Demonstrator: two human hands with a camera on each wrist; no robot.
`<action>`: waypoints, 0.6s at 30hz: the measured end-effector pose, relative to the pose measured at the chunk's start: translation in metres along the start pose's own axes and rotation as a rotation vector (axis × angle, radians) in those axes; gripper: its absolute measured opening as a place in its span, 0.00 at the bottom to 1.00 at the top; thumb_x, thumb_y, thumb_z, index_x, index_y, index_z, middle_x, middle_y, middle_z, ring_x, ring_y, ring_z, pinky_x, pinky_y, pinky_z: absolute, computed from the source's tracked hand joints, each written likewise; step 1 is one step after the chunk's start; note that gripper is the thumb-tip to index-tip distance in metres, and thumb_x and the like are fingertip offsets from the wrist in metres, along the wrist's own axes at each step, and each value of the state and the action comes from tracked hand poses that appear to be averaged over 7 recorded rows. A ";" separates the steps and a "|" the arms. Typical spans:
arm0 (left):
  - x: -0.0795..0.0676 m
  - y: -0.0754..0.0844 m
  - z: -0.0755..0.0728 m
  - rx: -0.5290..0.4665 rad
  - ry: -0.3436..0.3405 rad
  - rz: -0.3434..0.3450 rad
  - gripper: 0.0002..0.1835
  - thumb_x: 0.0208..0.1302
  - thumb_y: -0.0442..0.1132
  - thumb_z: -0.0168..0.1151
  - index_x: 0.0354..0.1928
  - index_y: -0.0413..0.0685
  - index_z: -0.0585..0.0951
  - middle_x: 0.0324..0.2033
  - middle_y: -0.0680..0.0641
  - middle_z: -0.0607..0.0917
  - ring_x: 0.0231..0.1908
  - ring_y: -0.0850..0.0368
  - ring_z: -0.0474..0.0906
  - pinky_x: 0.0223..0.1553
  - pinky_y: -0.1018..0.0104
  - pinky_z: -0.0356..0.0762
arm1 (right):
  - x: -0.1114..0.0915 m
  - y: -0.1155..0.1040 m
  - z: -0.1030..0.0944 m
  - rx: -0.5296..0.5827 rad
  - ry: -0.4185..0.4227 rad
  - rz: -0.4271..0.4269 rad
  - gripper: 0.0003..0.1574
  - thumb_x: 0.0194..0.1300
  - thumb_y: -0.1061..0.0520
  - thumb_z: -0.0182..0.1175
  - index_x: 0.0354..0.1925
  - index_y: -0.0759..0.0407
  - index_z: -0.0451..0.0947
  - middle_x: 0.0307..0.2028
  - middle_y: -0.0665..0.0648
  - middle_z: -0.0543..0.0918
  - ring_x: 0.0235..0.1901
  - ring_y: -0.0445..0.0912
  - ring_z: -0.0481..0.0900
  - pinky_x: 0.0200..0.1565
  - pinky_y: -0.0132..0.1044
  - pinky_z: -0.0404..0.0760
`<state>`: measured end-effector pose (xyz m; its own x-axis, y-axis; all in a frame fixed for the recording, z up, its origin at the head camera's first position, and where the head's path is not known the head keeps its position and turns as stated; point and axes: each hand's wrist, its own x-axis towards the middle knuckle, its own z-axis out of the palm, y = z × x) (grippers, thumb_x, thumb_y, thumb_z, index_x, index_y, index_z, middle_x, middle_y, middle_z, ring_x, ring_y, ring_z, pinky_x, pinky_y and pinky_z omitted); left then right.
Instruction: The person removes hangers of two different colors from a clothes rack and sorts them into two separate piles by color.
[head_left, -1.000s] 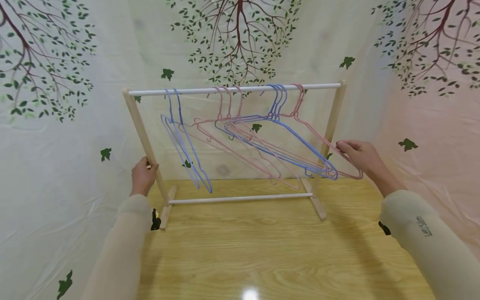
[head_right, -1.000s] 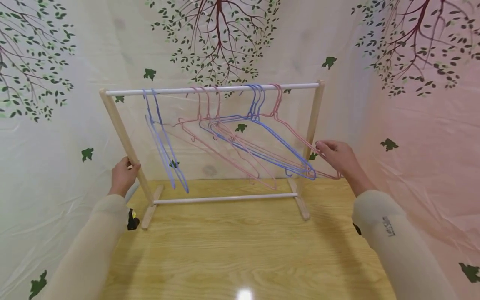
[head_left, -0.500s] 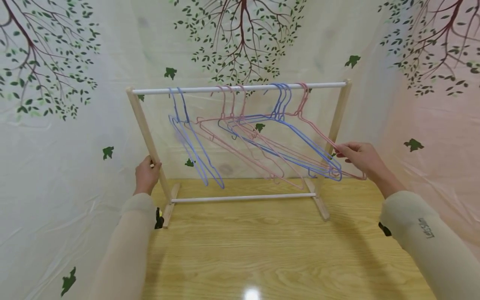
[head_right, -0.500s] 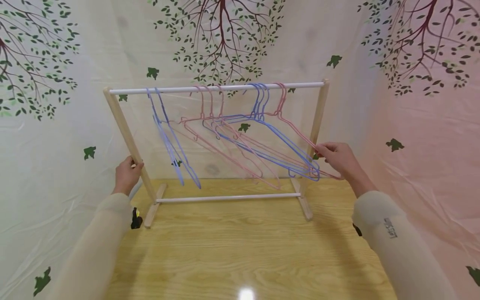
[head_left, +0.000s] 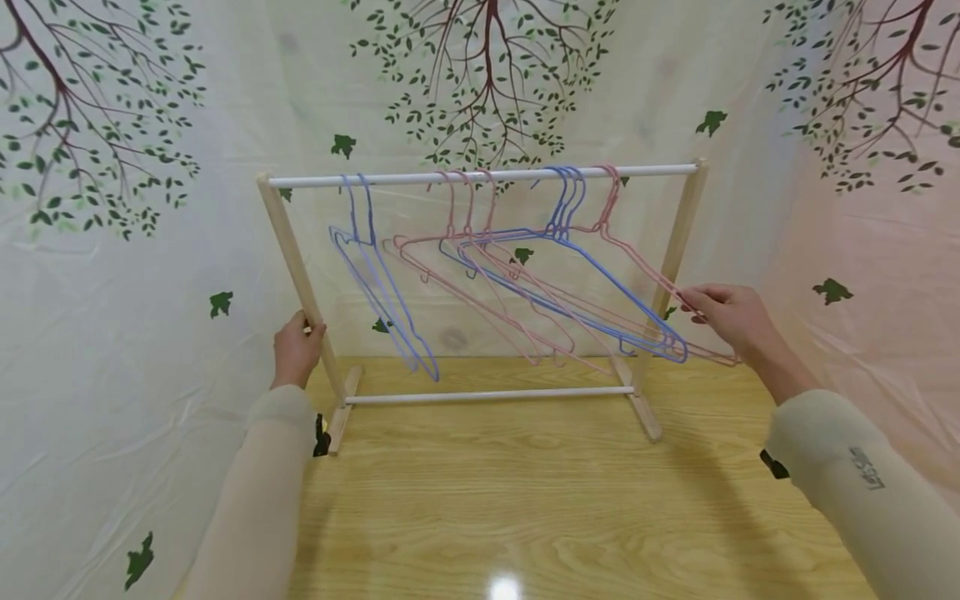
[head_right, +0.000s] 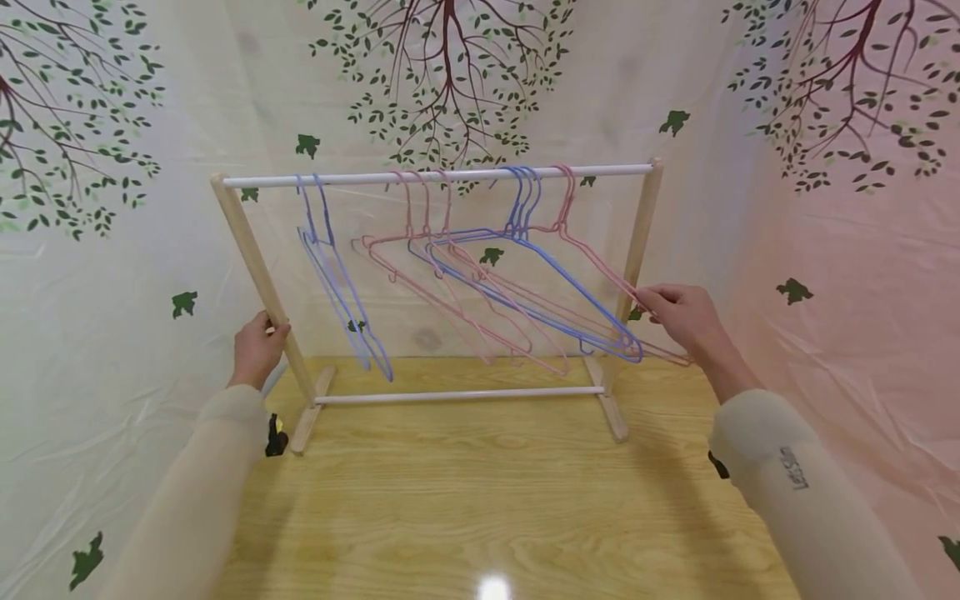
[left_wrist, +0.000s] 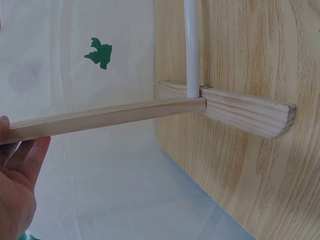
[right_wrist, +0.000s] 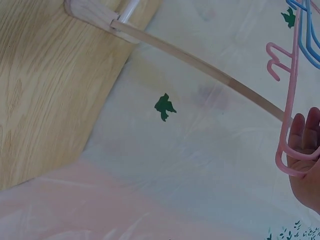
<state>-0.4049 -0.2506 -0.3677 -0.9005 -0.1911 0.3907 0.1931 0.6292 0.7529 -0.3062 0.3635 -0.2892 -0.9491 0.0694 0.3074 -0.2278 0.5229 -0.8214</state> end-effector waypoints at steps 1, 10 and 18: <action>-0.001 0.001 0.000 0.001 -0.001 0.000 0.17 0.75 0.33 0.51 0.59 0.28 0.73 0.56 0.26 0.77 0.54 0.31 0.76 0.49 0.41 0.79 | 0.000 0.000 0.000 0.004 0.006 0.000 0.35 0.73 0.44 0.57 0.56 0.77 0.75 0.30 0.34 0.82 0.34 0.30 0.78 0.38 0.22 0.79; 0.000 0.001 -0.001 0.002 0.000 -0.001 0.17 0.75 0.33 0.52 0.58 0.27 0.73 0.56 0.26 0.77 0.55 0.31 0.76 0.51 0.42 0.78 | -0.001 0.005 -0.009 0.069 0.049 -0.014 0.18 0.73 0.47 0.58 0.49 0.58 0.85 0.31 0.33 0.83 0.33 0.30 0.81 0.38 0.20 0.78; 0.000 0.001 0.000 -0.003 0.016 0.003 0.17 0.75 0.32 0.53 0.58 0.27 0.73 0.55 0.27 0.77 0.56 0.32 0.76 0.52 0.43 0.78 | -0.008 0.013 -0.021 0.010 0.056 0.069 0.21 0.68 0.36 0.59 0.51 0.43 0.83 0.34 0.29 0.80 0.36 0.28 0.80 0.59 0.38 0.74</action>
<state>-0.4051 -0.2504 -0.3670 -0.8936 -0.2009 0.4014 0.1972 0.6277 0.7531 -0.2970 0.3876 -0.2927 -0.9491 0.1522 0.2757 -0.1646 0.5066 -0.8463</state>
